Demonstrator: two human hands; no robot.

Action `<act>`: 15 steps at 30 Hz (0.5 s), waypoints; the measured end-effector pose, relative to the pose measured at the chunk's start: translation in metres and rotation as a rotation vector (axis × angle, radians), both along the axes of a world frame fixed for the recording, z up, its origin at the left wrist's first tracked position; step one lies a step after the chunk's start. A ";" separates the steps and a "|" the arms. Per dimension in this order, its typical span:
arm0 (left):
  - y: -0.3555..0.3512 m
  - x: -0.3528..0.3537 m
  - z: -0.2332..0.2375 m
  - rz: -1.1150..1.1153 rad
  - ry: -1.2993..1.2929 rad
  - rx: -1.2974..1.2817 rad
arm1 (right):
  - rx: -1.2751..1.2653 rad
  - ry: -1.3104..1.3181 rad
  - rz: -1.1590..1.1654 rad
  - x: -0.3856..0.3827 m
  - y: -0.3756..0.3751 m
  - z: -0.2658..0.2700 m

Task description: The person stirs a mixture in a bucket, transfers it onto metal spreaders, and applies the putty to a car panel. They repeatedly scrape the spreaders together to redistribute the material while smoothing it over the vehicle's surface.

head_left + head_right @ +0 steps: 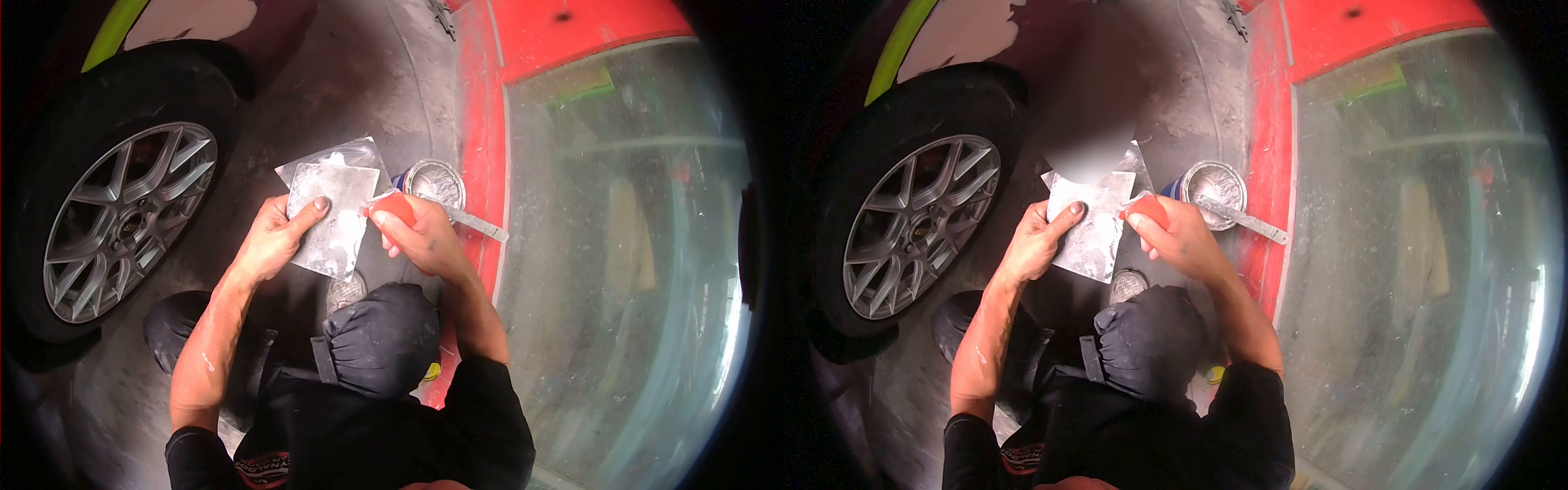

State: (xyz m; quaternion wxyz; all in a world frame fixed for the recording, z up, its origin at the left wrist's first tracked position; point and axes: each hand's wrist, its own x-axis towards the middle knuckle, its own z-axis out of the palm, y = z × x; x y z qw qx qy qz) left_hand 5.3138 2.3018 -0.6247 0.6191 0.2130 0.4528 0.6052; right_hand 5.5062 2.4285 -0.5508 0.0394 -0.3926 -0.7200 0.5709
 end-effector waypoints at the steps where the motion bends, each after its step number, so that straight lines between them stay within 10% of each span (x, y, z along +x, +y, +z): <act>1: 0.000 0.001 -0.001 0.007 -0.017 0.001 | 0.032 0.022 -0.036 0.002 0.000 -0.005; 8: 0.000 -0.007 -0.021 0.128 -0.045 -0.004 | 0.198 0.073 -0.315 0.069 0.008 -0.102; 13: -0.002 -0.014 -0.009 0.156 -0.065 -0.010 | 0.584 -0.432 -0.215 0.227 0.013 -0.317; 15: -0.005 -0.018 -0.006 0.159 -0.068 -0.030 | 0.657 -1.003 0.046 0.230 0.003 -0.289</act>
